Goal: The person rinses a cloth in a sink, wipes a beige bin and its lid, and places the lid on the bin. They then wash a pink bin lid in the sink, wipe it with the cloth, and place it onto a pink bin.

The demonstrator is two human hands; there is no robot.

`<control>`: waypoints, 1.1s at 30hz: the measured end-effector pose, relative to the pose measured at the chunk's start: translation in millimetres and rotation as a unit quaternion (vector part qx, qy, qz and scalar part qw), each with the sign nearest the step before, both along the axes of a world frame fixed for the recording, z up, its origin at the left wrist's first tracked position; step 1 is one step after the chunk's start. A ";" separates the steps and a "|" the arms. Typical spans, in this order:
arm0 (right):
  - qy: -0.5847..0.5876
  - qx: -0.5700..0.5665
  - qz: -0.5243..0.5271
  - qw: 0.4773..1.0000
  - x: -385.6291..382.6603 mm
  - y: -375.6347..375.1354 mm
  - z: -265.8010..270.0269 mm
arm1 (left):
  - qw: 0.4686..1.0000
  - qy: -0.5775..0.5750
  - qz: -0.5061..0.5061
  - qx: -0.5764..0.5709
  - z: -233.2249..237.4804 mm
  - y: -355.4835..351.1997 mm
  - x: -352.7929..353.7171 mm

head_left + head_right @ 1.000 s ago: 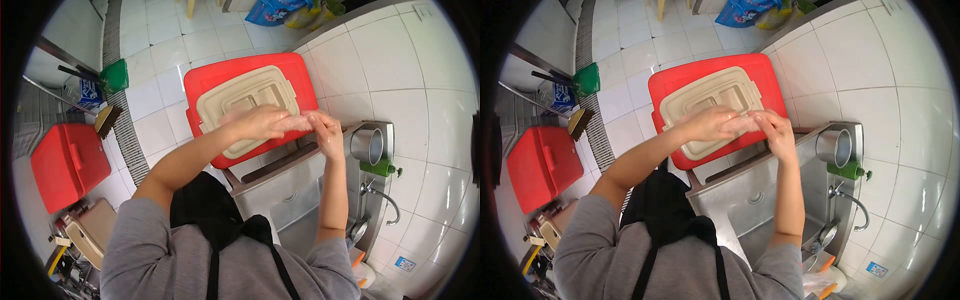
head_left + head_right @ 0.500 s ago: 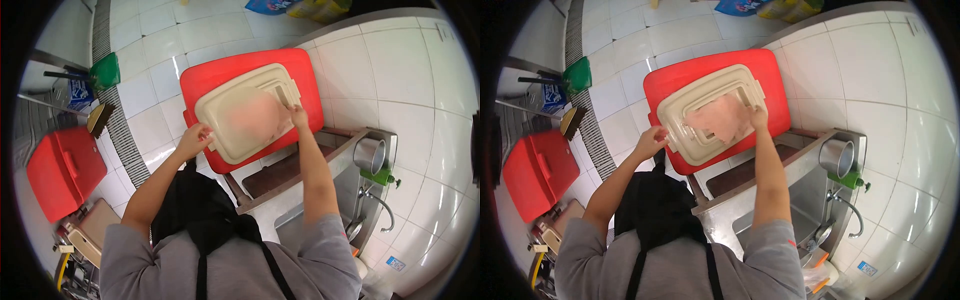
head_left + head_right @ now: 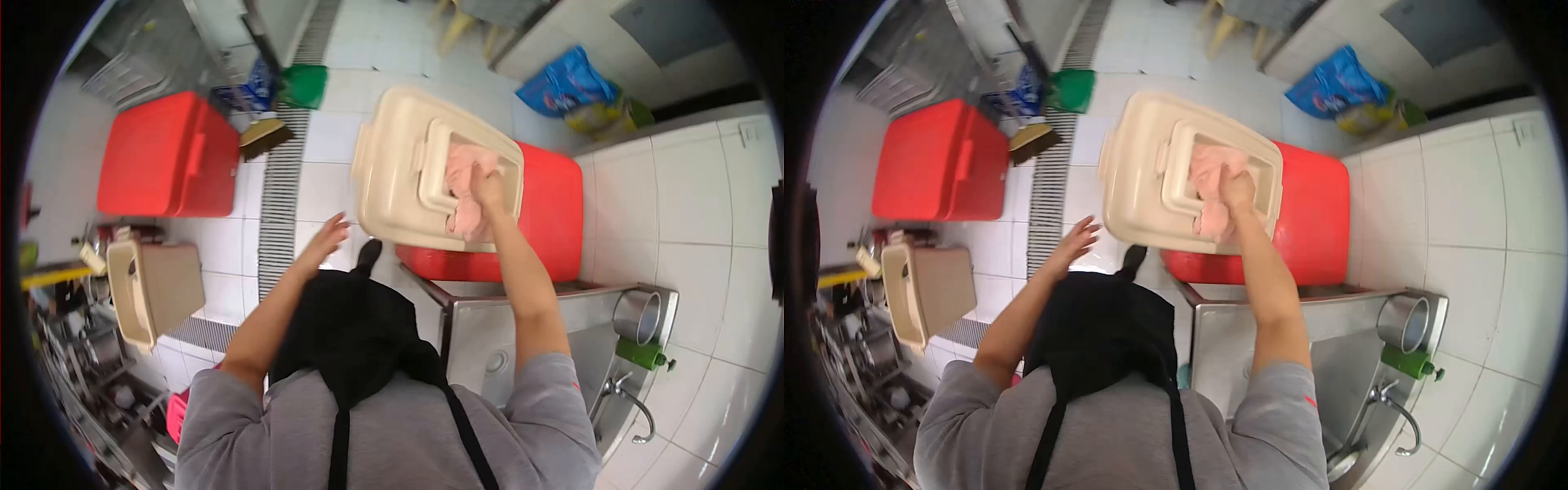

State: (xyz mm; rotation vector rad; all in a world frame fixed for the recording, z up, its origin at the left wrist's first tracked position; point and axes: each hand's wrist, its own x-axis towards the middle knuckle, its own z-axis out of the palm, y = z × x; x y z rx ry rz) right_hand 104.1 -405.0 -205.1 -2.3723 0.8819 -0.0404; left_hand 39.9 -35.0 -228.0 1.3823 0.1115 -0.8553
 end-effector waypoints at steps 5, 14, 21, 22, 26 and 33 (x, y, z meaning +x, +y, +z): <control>-0.198 0.090 0.099 0.971 -7.2 124.1 84.4 | 0.873 -0.268 0.370 -0.169 118.9 -19.2 -51.0; -0.209 0.229 0.375 0.873 -73.0 250.9 111.7 | 0.739 -0.394 0.544 -0.059 217.7 118.8 -115.0; -0.138 0.689 0.484 0.522 -196.7 429.2 126.1 | 0.648 -0.371 0.644 0.166 195.1 238.2 -184.0; -0.096 0.731 0.425 0.525 -213.1 475.4 96.3 | 0.662 -0.314 0.664 0.149 189.6 254.7 -193.8; -0.264 0.374 0.575 0.678 -262.0 621.2 121.0 | 0.654 -0.313 0.672 0.153 159.0 320.2 -246.3; -0.216 0.472 0.411 0.749 -179.1 801.1 109.4 | 0.637 -0.381 0.616 0.264 186.9 370.0 -344.7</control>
